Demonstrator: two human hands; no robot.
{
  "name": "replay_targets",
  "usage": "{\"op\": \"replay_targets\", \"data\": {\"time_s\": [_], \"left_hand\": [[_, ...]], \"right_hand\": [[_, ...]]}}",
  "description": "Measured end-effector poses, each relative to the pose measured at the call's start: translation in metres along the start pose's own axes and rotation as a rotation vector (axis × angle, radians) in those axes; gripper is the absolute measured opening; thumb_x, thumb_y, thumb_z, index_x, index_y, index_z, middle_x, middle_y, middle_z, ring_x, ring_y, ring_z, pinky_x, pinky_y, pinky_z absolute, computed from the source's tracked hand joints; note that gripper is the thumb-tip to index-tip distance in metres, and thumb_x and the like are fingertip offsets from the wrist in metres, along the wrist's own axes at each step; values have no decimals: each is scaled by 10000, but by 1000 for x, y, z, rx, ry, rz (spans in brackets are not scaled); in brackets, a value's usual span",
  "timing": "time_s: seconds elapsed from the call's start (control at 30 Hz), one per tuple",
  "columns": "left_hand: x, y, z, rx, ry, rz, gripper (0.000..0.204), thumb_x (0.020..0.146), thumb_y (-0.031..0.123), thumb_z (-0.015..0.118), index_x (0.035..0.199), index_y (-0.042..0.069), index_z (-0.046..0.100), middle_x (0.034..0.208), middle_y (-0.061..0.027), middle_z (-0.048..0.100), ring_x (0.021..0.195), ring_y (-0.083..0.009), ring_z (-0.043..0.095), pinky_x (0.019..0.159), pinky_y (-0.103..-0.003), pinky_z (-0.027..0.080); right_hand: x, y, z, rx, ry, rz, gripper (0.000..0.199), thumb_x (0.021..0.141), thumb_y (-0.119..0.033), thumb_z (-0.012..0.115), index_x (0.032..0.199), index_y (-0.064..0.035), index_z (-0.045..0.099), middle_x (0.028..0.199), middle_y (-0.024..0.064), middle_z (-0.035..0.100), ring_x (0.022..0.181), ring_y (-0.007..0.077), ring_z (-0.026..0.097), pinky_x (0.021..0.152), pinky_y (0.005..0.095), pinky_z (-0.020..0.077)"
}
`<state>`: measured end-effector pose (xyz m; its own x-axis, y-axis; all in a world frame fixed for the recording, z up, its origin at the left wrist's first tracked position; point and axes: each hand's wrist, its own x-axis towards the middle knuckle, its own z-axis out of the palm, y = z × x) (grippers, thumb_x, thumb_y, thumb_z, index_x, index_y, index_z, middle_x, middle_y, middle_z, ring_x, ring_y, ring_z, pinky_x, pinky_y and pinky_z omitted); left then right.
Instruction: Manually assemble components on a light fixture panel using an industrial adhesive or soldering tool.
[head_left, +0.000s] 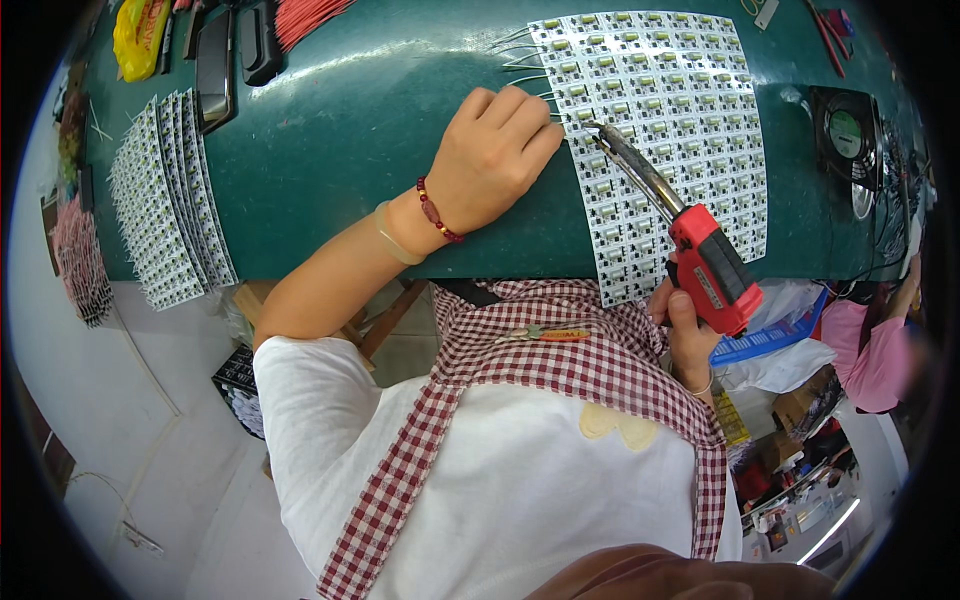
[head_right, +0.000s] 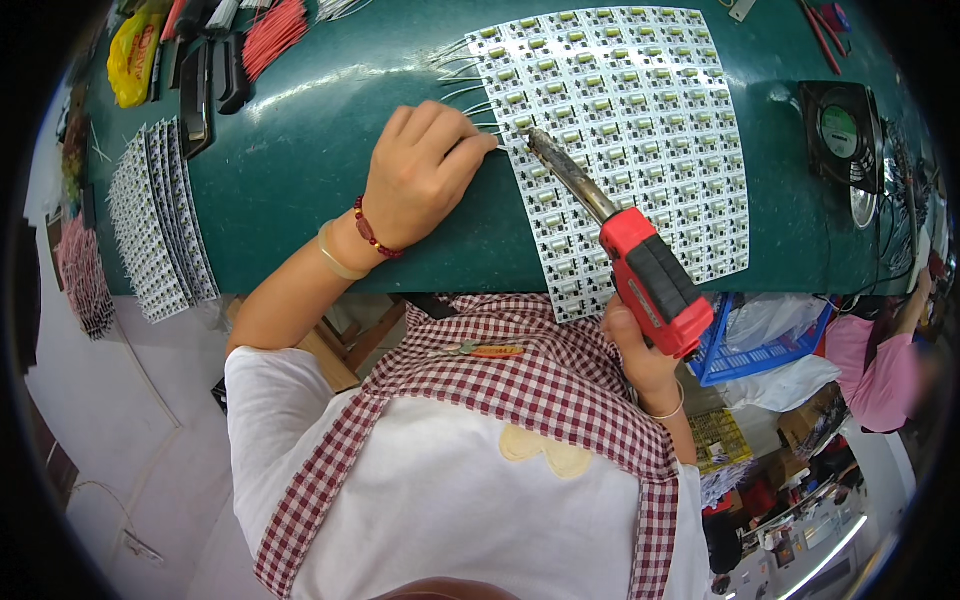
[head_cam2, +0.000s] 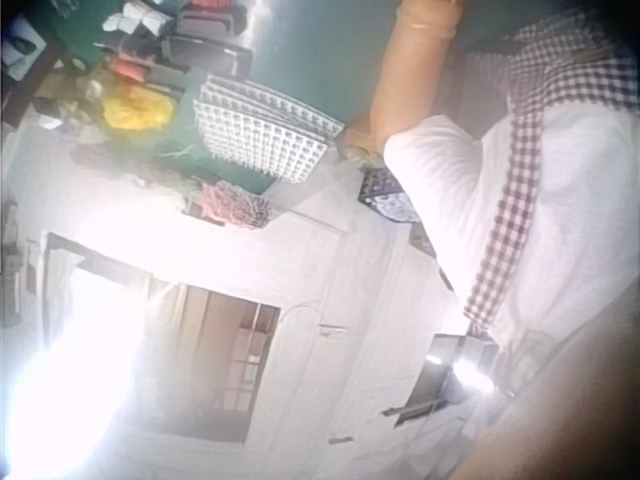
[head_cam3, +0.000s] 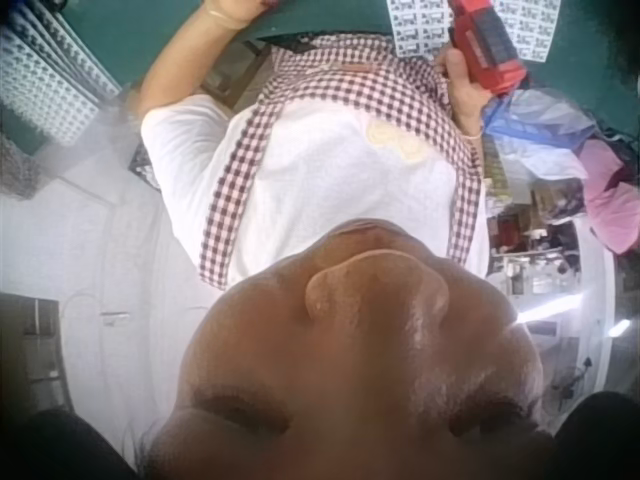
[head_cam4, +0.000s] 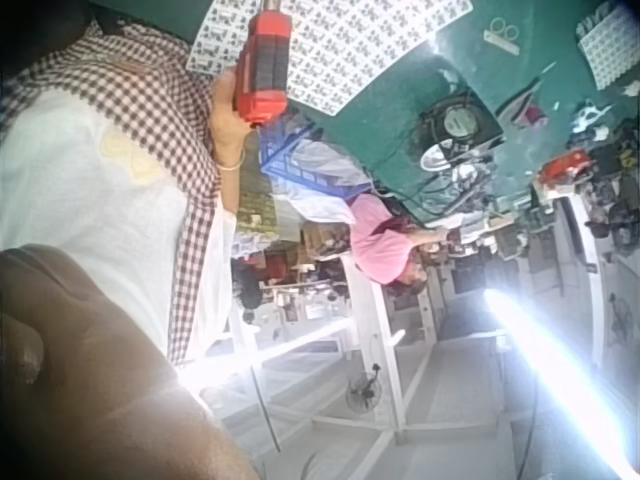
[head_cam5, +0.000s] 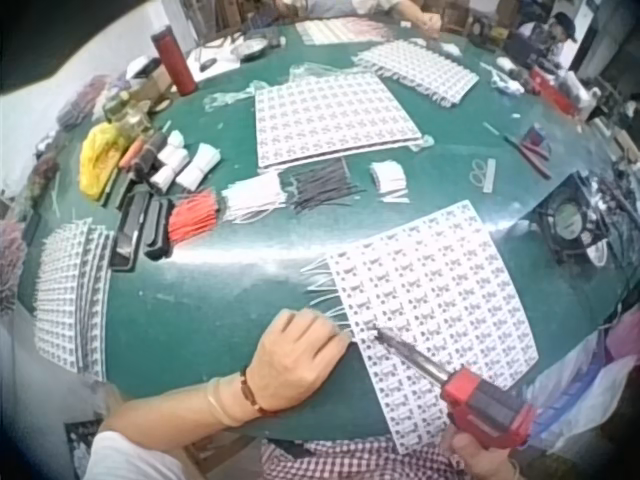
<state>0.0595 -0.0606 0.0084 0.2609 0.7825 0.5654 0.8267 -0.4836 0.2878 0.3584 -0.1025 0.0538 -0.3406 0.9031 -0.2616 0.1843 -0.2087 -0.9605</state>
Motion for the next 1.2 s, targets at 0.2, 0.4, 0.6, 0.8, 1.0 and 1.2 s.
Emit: {"op": "replay_targets", "data": {"time_s": [0.2, 0.4, 0.6, 0.8, 1.0, 1.2], "left_hand": [[-2, 0, 2, -52, -51, 18, 190, 683, 10, 678, 869, 50, 682, 739, -40, 481, 710, -208, 512, 643, -329, 412], [-1, 1, 2, -82, -33, 17, 208, 674, -10, 679, 875, 44, 689, 731, -44, 474, 699, -209, 500, 626, -327, 410], [0, 2, 4, -102, -34, 12, 220, 662, -24, 681, 874, 37, 686, 739, -50, 477, 704, -216, 504, 624, -331, 417], [-3, 0, 4, -94, -35, 14, 226, 658, -27, 683, 874, 40, 688, 747, -45, 496, 716, -212, 520, 624, -328, 420], [0, 0, 3, -103, -10, 12, 234, 652, -31, 692, 872, 51, 692, 743, -34, 510, 709, -203, 524, 619, -326, 417], [-2, 0, 4, -108, -18, 6, 235, 652, -39, 693, 867, 55, 686, 738, -36, 506, 699, -206, 516, 615, -329, 416]], "right_hand": [[-3, -3, -1, 31, -26, 41, 272, 943, -194, 632, 1087, 22, 550, 685, 50, 569, 580, 117, 522, 546, 267, 427], [-9, 3, -8, 31, -68, 102, 139, 940, -135, 645, 933, 0, 612, 769, 28, 599, 684, 106, 557, 627, 269, 460], [-11, 9, -6, -119, -45, 62, 131, 943, -138, 643, 949, -9, 620, 801, 21, 604, 723, 107, 559, 661, 273, 463], [-8, -2, -7, -24, -77, 98, 125, 949, -135, 630, 924, -14, 612, 785, 13, 585, 705, 103, 538, 641, 271, 445], [-8, -1, -6, -33, -67, 95, 137, 952, -143, 625, 909, -16, 603, 770, 9, 571, 692, 103, 526, 633, 271, 439], [-10, 3, -9, -15, -89, 111, 143, 951, -152, 631, 941, -12, 610, 803, 12, 584, 719, 103, 535, 653, 276, 449]]}}
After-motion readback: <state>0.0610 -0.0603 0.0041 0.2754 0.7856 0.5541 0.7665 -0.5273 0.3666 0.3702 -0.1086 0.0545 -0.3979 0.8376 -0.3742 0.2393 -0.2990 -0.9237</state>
